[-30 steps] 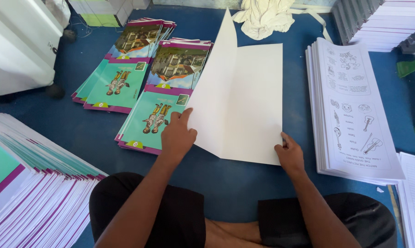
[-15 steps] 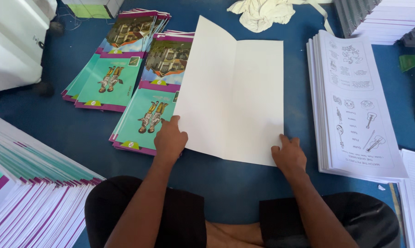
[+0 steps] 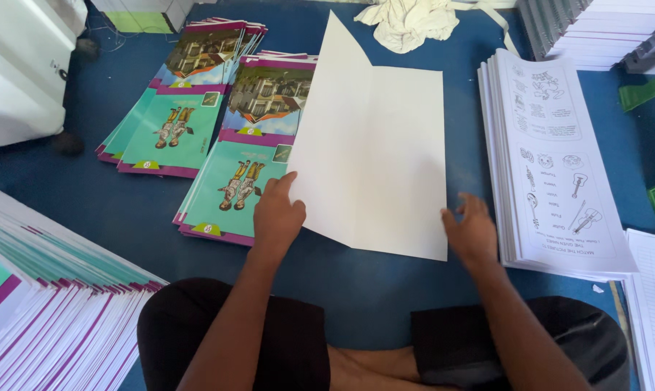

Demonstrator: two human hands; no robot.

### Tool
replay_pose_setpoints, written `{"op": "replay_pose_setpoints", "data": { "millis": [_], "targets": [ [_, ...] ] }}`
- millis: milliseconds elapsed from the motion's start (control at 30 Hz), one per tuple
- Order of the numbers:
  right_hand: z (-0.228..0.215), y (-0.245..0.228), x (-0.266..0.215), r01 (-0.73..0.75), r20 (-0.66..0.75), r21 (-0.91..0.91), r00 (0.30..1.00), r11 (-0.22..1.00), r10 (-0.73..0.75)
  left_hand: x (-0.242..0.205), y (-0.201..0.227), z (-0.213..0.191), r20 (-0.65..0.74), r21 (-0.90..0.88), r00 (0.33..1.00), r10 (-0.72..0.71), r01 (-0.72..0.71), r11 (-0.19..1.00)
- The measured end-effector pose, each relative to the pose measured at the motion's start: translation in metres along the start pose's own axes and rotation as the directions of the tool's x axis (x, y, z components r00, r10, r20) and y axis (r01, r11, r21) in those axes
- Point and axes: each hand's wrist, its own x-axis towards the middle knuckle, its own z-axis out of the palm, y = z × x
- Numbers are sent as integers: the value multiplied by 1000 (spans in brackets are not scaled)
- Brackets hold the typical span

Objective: The person sits on the floor and assembles booklets by inserting loose printed pages into pre-folded covers. The person repeatedly picks a cover, opens it, inserts a page, closes it, and places the finished booklet onto a growing stack.

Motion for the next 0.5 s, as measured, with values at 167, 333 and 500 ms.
{"op": "replay_pose_setpoints", "data": {
  "millis": [167,333,500],
  "targets": [
    [-40,22,26,-21,-40,-81,999,997,18,1,3,-2,-14,26,1000,5,-4,1000],
    [-72,70,64,-26,74,-309,996,951,51,2,4,-2,18,19,999,-49,49,999],
    [-76,102,75,-22,224,-309,970,951,95,3,5,-1,18,53,998,-63,62,997]
  ]
}}
